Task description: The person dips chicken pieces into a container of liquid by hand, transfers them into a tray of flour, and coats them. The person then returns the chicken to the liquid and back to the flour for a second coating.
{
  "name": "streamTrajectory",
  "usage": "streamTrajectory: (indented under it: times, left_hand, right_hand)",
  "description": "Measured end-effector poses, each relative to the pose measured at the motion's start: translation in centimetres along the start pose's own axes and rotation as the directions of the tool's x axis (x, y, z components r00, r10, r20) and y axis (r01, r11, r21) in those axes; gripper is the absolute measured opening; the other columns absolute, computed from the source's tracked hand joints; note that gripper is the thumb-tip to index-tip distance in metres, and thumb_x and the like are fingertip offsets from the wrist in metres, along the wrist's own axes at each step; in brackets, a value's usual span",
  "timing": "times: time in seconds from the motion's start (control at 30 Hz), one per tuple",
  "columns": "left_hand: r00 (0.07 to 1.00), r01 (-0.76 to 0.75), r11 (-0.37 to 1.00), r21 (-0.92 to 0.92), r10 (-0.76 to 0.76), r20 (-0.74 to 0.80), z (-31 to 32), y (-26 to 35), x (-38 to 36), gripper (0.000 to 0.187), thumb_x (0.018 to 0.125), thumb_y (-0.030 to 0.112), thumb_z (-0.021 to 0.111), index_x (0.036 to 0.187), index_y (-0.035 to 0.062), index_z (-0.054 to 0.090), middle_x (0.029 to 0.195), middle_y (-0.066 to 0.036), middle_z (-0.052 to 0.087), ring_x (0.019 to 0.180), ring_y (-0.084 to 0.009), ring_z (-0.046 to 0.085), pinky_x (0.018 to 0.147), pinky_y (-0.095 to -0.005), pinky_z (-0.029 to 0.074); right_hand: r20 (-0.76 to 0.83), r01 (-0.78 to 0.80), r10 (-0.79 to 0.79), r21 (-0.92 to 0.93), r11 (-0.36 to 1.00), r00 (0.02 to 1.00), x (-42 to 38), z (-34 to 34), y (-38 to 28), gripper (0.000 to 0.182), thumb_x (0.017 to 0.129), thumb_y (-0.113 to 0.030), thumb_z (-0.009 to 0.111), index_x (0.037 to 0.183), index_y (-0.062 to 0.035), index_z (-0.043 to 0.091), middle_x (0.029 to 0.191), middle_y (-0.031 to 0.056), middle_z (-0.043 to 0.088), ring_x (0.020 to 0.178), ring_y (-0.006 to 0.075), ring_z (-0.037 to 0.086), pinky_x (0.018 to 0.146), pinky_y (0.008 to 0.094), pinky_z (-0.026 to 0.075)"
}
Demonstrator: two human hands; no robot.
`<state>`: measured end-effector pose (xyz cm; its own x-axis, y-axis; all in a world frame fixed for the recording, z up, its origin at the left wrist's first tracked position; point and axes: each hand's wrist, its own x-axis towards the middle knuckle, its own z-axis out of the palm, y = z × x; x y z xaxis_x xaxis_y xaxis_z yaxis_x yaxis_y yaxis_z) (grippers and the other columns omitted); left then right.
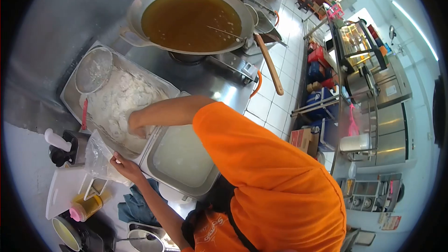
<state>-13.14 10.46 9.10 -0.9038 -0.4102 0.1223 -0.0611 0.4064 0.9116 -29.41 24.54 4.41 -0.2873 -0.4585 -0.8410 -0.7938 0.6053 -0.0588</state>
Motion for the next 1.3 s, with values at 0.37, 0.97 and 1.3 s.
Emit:
streamTrajectory:
  times: [0.37, 0.97, 1.3]
  left_hand:
    - [1.000, -0.001, 0.999, -0.046, 0.002, 0.017, 0.1, 0.0, -0.3, 0.052, 0.103, 0.047, 0.043, 0.099, -0.0043, 0.051, 0.087, -0.016, 0.051, 0.081, -0.0268, 0.043, 0.080, -0.0353, 0.041]
    - [0.998, 0.062, 0.998, -0.029, -0.062, 0.018, 0.1, 0.4, -0.7, 0.052, 0.102, 0.048, 0.042, 0.100, -0.0036, 0.050, 0.090, -0.016, 0.050, 0.084, -0.0268, 0.044, 0.082, -0.0349, 0.041]
    - [0.998, 0.056, 0.996, -0.068, -0.054, 0.035, -0.1, 0.7, -0.6, 0.046, 0.103, 0.043, 0.044, 0.102, -0.0032, 0.050, 0.092, -0.015, 0.051, 0.085, -0.0259, 0.044, 0.083, -0.0349, 0.040]
  right_hand:
    - [-0.299, -0.165, 0.388, 0.566, 0.808, 0.872, -6.4, 2.3, 6.3, 0.064, 0.072, -0.052, 0.069, 0.117, -0.0070, 0.068, 0.117, 0.0134, 0.067, 0.104, 0.0305, 0.064, 0.093, 0.0406, 0.047]
    - [-0.580, 0.024, 0.441, 0.623, 0.782, 0.685, 1.9, 4.1, 7.2, 0.061, 0.068, -0.043, 0.073, 0.118, -0.0085, 0.067, 0.113, 0.0194, 0.067, 0.104, 0.0324, 0.063, 0.090, 0.0420, 0.049]
    - [-0.535, -0.168, 0.676, 0.707, 0.686, 0.507, 6.2, -0.7, 5.1, 0.053, 0.071, -0.044, 0.063, 0.107, -0.0052, 0.071, 0.112, 0.0220, 0.067, 0.101, 0.0326, 0.066, 0.088, 0.0452, 0.050]
